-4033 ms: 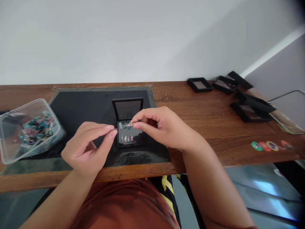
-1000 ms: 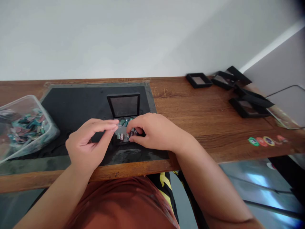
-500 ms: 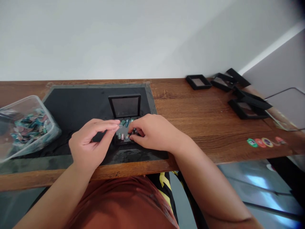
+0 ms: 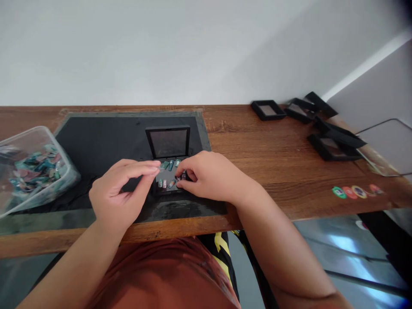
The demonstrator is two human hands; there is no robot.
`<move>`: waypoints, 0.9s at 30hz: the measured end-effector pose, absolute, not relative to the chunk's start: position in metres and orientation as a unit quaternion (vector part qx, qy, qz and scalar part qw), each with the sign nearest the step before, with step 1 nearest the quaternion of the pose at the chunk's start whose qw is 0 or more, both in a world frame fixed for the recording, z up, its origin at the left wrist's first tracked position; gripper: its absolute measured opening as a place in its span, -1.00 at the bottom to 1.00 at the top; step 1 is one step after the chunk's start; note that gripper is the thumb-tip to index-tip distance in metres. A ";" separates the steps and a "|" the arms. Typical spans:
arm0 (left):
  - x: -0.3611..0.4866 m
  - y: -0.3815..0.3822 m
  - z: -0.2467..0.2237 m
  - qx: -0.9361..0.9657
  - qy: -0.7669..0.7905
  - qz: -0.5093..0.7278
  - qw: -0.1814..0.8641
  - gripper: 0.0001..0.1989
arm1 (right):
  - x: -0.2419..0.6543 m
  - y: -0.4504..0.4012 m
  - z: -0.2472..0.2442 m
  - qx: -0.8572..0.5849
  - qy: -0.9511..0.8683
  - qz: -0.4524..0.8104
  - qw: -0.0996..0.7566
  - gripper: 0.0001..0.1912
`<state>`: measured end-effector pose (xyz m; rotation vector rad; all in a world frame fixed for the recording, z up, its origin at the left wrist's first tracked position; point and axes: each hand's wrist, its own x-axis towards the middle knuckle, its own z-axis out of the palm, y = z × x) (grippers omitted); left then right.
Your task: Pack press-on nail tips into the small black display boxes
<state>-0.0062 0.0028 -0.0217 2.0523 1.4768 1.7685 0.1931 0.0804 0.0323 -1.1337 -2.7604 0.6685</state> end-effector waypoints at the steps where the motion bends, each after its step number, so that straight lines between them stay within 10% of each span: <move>1: -0.006 0.003 -0.022 0.664 0.479 0.573 0.029 -0.69 | 0.193 0.080 0.032 -0.374 -0.901 0.218 0.040 -0.85; 21: -0.009 -0.002 -0.018 0.631 0.465 0.620 0.031 -0.68 | 0.183 0.080 0.028 -0.360 -0.889 0.269 0.092 -0.90; 27: -0.011 -0.004 -0.021 0.615 0.439 0.655 0.005 -0.64 | 0.179 0.075 0.021 -0.379 -0.890 0.242 0.078 -0.65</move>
